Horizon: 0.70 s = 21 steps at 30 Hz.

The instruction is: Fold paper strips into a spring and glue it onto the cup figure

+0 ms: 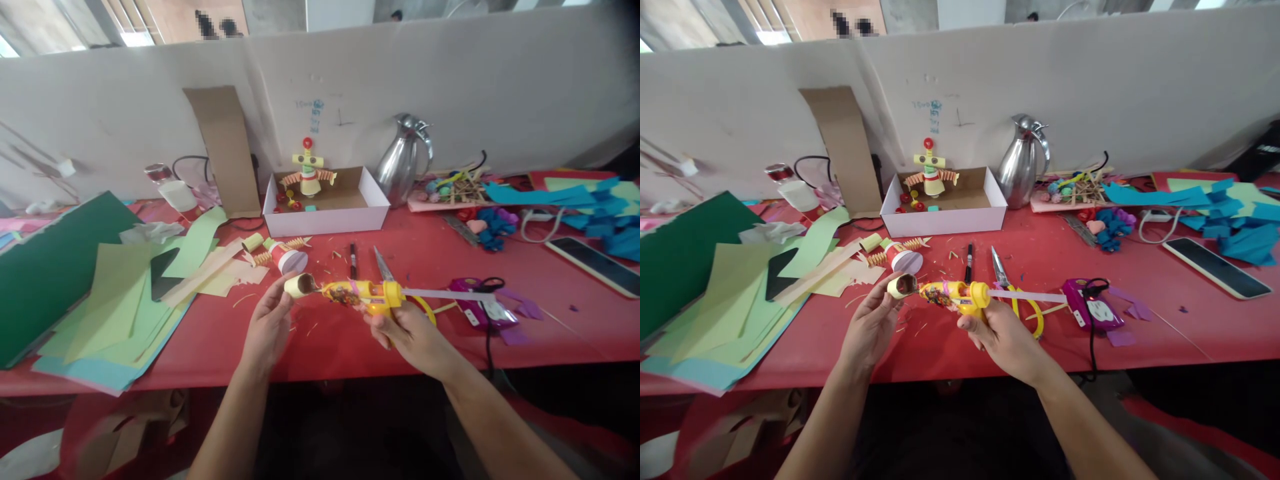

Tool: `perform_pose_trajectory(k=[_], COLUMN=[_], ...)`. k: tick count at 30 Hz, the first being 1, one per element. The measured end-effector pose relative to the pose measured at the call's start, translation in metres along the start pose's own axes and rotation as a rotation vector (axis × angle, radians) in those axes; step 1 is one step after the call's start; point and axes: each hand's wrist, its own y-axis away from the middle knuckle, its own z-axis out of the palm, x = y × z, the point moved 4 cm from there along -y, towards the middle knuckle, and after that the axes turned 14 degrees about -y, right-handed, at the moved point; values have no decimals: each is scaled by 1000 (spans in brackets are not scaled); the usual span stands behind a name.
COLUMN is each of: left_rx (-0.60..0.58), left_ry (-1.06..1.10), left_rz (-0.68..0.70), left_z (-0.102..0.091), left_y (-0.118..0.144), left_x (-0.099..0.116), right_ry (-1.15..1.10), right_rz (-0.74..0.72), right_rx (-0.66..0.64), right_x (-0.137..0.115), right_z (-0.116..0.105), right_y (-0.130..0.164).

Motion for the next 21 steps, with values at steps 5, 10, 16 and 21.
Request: perform_pose_trajectory(k=[5, 10, 16, 21], left_rx=[-15, -34, -65, -63], left_ry=[25, 43, 62, 60], left_rz=[-2, 6, -19, -26], left_z=[2, 5, 9, 9], left_y=[1, 2, 4, 6], left_x=[0, 1, 1, -3], right_ry=[-28, -40, -55, -29], right_rz=[-1, -11, -31, -46], right_rx=[-20, -39, -35, -22], right_x=[-3, -6, -8, -10], right_z=[3, 5, 4, 2], right_y=[3, 4, 2, -1])
